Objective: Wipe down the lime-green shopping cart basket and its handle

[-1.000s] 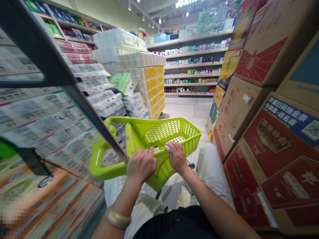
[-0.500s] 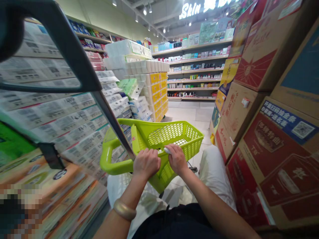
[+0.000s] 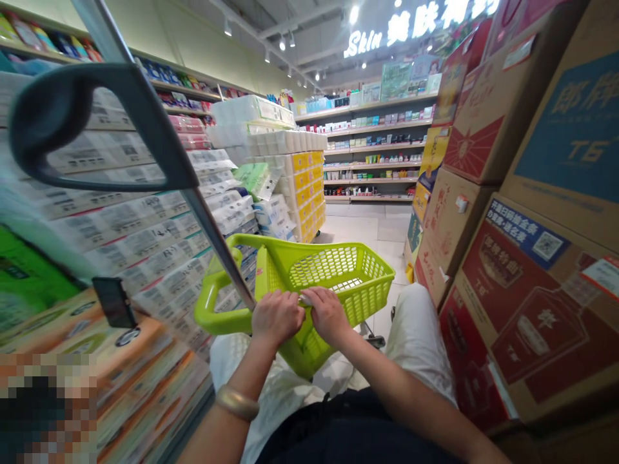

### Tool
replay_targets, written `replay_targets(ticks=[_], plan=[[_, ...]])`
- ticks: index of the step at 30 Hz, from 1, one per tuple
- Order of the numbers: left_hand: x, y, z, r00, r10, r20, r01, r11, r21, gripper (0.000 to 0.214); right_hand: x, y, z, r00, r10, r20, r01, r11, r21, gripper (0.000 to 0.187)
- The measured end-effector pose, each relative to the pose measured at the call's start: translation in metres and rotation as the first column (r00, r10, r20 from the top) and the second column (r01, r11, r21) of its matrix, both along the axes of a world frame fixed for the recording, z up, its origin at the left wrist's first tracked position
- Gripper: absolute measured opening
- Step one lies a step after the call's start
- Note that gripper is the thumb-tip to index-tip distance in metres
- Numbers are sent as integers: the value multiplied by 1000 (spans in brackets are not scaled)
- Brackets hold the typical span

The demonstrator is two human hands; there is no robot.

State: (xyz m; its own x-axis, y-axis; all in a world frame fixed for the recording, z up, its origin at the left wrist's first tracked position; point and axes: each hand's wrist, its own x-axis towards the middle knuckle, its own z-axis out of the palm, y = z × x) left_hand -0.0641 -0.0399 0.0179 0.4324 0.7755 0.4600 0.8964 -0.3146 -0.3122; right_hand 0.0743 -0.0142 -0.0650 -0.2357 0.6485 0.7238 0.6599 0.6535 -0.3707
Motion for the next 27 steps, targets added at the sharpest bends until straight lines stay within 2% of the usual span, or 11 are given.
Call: replay_targets(ticks=[2,6,8,10,12,15,18,21,24,27], plan=[[-4,-1,0,1000,-1,-2,1,1000,1,19,18,3,-8,999,-44,31,44,999,4,47],[-11,-2,-1,1000,1,-2,-1,1000,-5,19,58,12,-28,972,-234,-10,234,972,11,45],[-12,-2,-3,1000,12,-2,-12,1000,-5,20,65,13,-32,944,-324,-52,324,946,-22,43],[-11,-2,-3,1000,31,-3,-31,1000,2,21,56,11,-30,931,-356,-87,351,934,-69,42],[-9,-2,-3,999,45,-10,-45,999,12,22,36,6,-23,953,-289,-95,281,956,-85,43],[-8,-3,-1,999,46,-24,-46,999,17,22,5,-3,-10,992,-103,-78,99,994,-48,49],[-9,-4,0,998,43,-34,-42,999,19,23,-4,-7,-5,999,-7,-36,7,1000,-21,51],[-11,-4,0,998,45,-41,-44,999,32,22,18,-4,-13,998,-60,12,60,998,-1,47],[-11,-4,0,998,45,-42,-43,998,49,22,56,5,-30,976,-216,6,216,976,26,45],[-10,-4,-1,998,47,-40,-45,998,54,22,88,13,-44,930,-365,-32,366,930,33,44]])
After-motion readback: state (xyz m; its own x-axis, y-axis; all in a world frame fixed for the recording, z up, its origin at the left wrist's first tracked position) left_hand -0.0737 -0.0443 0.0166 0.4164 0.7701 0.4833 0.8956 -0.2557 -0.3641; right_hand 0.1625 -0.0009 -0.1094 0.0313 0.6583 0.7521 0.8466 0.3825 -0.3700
